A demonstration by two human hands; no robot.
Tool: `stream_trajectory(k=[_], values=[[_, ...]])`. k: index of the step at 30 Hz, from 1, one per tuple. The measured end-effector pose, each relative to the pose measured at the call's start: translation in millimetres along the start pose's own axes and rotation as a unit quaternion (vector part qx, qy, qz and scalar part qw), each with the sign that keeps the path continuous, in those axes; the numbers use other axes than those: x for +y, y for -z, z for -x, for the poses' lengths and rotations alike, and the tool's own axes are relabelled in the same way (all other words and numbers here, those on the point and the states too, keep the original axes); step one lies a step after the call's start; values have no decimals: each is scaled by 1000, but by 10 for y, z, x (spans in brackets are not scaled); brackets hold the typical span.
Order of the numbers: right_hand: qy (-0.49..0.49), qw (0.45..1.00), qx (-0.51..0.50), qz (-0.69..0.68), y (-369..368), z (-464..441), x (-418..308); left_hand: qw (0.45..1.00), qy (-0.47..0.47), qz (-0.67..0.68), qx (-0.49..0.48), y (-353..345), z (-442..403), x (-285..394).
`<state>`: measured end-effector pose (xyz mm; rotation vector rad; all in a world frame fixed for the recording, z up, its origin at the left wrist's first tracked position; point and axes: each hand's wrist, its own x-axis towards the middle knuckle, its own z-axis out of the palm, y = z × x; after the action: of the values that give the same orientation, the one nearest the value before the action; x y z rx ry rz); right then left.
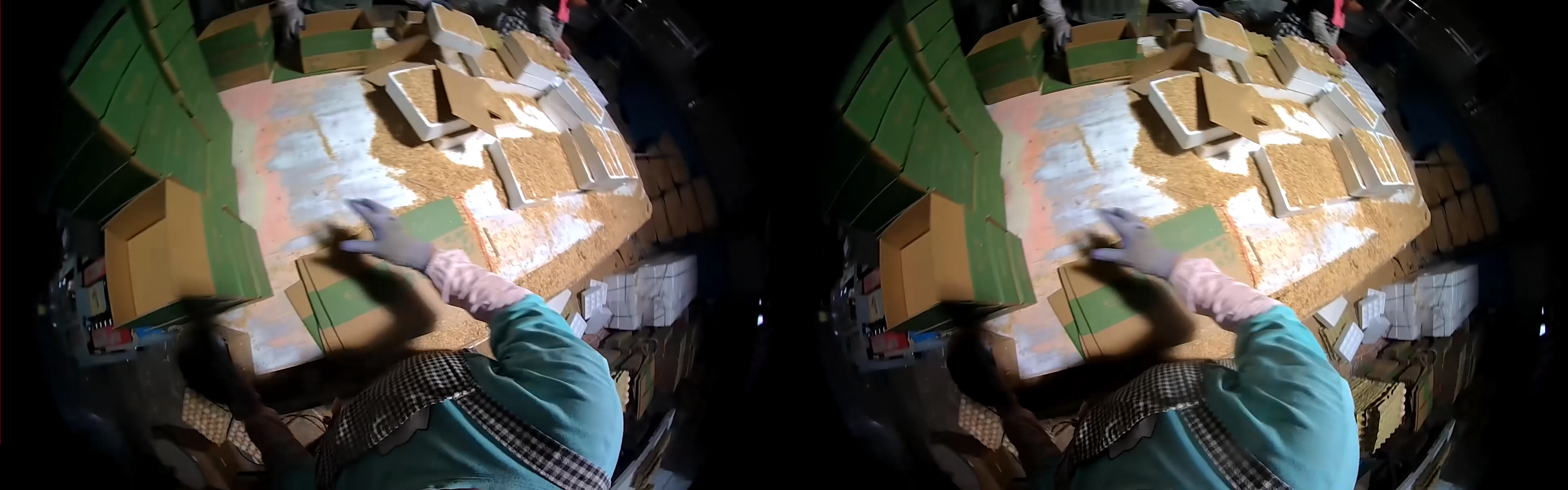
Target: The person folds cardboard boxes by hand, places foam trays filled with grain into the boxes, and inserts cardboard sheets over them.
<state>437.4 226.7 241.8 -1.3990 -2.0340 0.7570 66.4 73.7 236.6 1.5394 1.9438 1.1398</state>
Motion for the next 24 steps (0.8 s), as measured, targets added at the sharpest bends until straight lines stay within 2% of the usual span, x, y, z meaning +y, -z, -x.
stream_trajectory(k=[1, 2, 3, 4, 5, 6, 8, 9, 10, 11, 12, 13, 14, 15, 16, 17, 18, 19, 20, 21, 22, 23, 24], values=[[-99, 995, 2, -21, 309, 462, 415, 995, -4, 6, -95, -259, 211, 116], [-218, 966, -8, 135, 594, 951, 793, 977, -9, 1, -213, -570, 409, 190], [-367, 925, -47, 87, 881, 1378, 913, 943, -35, -34, -331, -956, 620, 196], [-408, 878, -65, 243, 824, 1817, 1251, 910, -93, -90, -395, -1325, 818, 165], [-412, 887, -123, 166, 755, 2249, 1556, 888, -154, -207, -381, -1767, 1157, -174], [-338, 921, -131, 142, 580, 2631, 1752, 863, -154, -343, -337, -1869, 1349, 123], [-212, 958, -91, 169, 439, 2889, 1695, 867, -148, -376, -293, -2031, 1459, -37], [-177, 971, -41, 155, 432, 2964, 1704, 881, -114, -313, -336, -1934, 1369, -38], [-139, 980, 7, 139, 448, 3013, 1707, 880, -119, -316, -334, -1885, 1306, -96], [-138, 981, 10, 137, 459, 3050, 1725, 889, -136, -273, -341, -1832, 1282, -161], [-132, 984, 62, 102, 486, 3045, 1694, 896, -153, -232, -346, -1814, 1293, -165], [-122, 983, 118, 69, 568, 2965, 1646, 884, -151, -258, -360, -1690, 1192, 114], [-117, 983, 125, 68, 699, 2871, 1607, 884, -156, -261, -354, -1680, 1109, 173], [-92, 983, 146, 65, 884, 2770, 1474, 898, -64, -262, -347, -1617, 1026, 164], [-71, 982, 166, 60, 1050, 2671, 1305, 918, -5, -205, -338, -1438, 965, 508], [-80, 983, 163, 23, 1214, 2524, 1099, 934, 52, -146, -322, -1258, 904, 858], [-70, 983, 162, -55, 1326, 2368, 936, 951, 71, -28, -299, -1003, 730, 1619], [-52, 983, 132, -118, 1566, 2169, 629, 961, 47, -54, -268, -907, 552, 1701], [3, 985, 121, -124, 1768, 1988, 374, 968, 24, -79, -237, -827, 380, 1765], [57, 984, 111, -130, 1884, 1803, 248, 956, 4, -14, -293, -761, 245, 2064], [65, 972, 91, -205, 1927, 1568, 273, 936, -16, 51, -348, -738, 115, 2316], [72, 955, 70, -279, 1984, 1328, 311, 935, -16, 46, -351, -876, -10, 2276], [5, 958, 36, -286, 1971, 1070, 527, 928, -18, 2, -373, -1096, -175, 2087]])
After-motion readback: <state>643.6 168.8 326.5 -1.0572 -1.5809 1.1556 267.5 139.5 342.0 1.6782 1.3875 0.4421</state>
